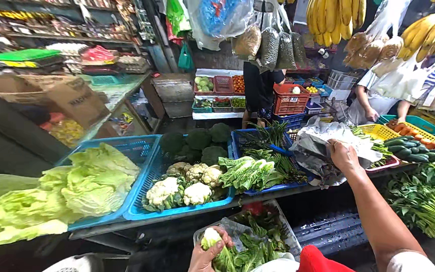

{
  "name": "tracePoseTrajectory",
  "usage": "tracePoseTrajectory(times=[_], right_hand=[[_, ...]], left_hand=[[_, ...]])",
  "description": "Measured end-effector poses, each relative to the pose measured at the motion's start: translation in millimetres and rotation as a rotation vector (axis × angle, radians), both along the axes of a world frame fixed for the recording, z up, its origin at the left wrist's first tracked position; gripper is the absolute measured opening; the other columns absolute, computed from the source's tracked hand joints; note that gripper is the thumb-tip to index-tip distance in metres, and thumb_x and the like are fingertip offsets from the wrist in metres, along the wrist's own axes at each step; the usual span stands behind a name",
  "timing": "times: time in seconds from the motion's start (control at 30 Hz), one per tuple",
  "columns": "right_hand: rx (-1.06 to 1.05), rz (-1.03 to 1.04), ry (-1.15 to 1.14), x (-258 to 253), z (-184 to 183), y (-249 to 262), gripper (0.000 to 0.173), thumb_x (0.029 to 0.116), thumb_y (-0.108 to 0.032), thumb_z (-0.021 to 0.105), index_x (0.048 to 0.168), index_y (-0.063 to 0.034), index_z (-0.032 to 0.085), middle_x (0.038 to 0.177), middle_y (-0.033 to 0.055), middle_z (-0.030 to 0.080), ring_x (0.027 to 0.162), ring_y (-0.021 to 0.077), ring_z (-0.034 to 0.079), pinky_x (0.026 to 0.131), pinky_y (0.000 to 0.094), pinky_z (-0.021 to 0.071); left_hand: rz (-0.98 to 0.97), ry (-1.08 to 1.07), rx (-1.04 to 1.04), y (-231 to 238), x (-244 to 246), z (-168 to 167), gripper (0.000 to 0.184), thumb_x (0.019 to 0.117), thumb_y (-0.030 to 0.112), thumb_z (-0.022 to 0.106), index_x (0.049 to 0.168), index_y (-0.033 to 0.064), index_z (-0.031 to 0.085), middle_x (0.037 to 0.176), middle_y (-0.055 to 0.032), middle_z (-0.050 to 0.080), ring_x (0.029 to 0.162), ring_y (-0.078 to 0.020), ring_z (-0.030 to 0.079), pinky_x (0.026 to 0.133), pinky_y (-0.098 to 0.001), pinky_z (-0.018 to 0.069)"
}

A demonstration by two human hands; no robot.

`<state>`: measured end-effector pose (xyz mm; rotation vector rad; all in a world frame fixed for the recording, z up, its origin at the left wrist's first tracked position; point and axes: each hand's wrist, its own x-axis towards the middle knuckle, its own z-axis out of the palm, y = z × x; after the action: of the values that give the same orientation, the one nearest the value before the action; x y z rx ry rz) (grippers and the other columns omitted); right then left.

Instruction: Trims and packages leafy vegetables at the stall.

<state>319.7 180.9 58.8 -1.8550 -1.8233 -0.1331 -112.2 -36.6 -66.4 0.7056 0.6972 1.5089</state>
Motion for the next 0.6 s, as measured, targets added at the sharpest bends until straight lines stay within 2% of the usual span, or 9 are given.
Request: tracePoseTrajectory(times=[0.13,0.17,0.23,0.3,0.37,0.4,0.47,0.53,0.6], right_hand=[[0.451,0.247,-0.087,-56,-7,-54,0.032,0.1049,-0.012,0.048,0.121,-0.0022,0.073,0.125,0.0171,0.072,0.116,0.0354,0.069,0.101,0.0540,0.0542],[0.521,0.353,-0.092,-83,-13,-79,0.030,0.1028,-0.011,0.051,0.117,-0.0022,0.075,0.122,0.0162,0.073,0.113,0.0332,0.071,0.099,0.0513,0.0561],[0.539,0.602,-0.113,-136,-35,-130,0.027,0.1012,-0.011,0.053,0.114,-0.0065,0.077,0.119,0.0117,0.075,0.113,0.0276,0.072,0.100,0.0464,0.0570],[0.453,0.867,-0.147,-176,-64,-165,0.025,0.1006,-0.009,0.053,0.114,-0.0110,0.075,0.121,0.0079,0.074,0.115,0.0245,0.070,0.103,0.0450,0.0540],[0.258,1.080,-0.221,-201,-84,-182,0.024,0.0977,-0.004,0.055,0.110,-0.0113,0.074,0.127,0.0092,0.071,0.118,0.0264,0.068,0.105,0.0482,0.0525],[0.149,1.141,-0.264,-210,-92,-186,0.024,0.0961,0.000,0.055,0.107,-0.0100,0.074,0.131,0.0114,0.069,0.121,0.0288,0.066,0.107,0.0503,0.0509],[-0.002,1.189,-0.362,-224,-105,-190,0.024,0.0938,0.004,0.057,0.106,-0.0082,0.074,0.139,0.0145,0.064,0.128,0.0322,0.061,0.110,0.0521,0.0473],[-0.055,1.213,-0.435,-233,-118,-192,0.026,0.0929,0.006,0.057,0.105,-0.0088,0.074,0.142,0.0139,0.062,0.133,0.0328,0.058,0.113,0.0517,0.0453],[-0.193,1.263,-0.457,-238,-126,-195,0.026,0.0934,0.006,0.057,0.108,-0.0074,0.073,0.145,0.0150,0.059,0.138,0.0344,0.053,0.117,0.0535,0.0395]], left_hand=[[-0.050,0.006,-0.079,4,4,-6,0.040,0.0806,0.041,0.084,0.100,0.0090,0.070,0.094,-0.0157,0.074,0.083,-0.0298,0.074,0.078,-0.0453,0.0626],[-0.061,0.014,-0.131,7,5,-6,0.049,0.0843,0.052,0.078,0.104,0.0074,0.069,0.098,-0.0175,0.074,0.086,-0.0314,0.074,0.078,-0.0460,0.0626],[-0.098,0.038,-0.215,13,6,0,0.071,0.0927,0.073,0.048,0.115,0.0068,0.063,0.108,-0.0152,0.075,0.095,-0.0310,0.074,0.081,-0.0478,0.0619],[-0.052,0.024,-0.208,20,7,10,0.092,0.0815,0.090,0.040,0.118,0.0083,0.062,0.104,-0.0093,0.076,0.092,-0.0244,0.075,0.078,-0.0444,0.0626],[0.032,0.001,-0.141,23,-3,8,0.105,0.0682,0.095,0.052,0.130,0.0099,0.059,0.107,-0.0054,0.075,0.099,-0.0175,0.072,0.086,-0.0408,0.0616],[0.056,0.016,-0.110,22,-12,6,0.106,0.0699,0.092,0.054,0.136,0.0090,0.055,0.113,-0.0051,0.074,0.106,-0.0158,0.071,0.092,-0.0391,0.0602],[0.148,0.078,-0.183,22,-30,-9,0.096,0.0775,0.078,0.067,0.138,0.0043,0.052,0.114,-0.0075,0.073,0.103,-0.0153,0.071,0.090,-0.0368,0.0609],[0.199,0.295,-0.339,25,-45,-18,0.057,0.0964,0.030,0.067,0.140,-0.0002,0.045,0.113,-0.0117,0.067,0.097,-0.0152,0.069,0.084,-0.0343,0.0597],[0.215,0.461,-0.451,31,-51,-31,0.052,0.0833,0.000,0.075,0.130,-0.0039,0.054,0.108,-0.0169,0.068,0.092,-0.0204,0.070,0.081,-0.0379,0.0607]])
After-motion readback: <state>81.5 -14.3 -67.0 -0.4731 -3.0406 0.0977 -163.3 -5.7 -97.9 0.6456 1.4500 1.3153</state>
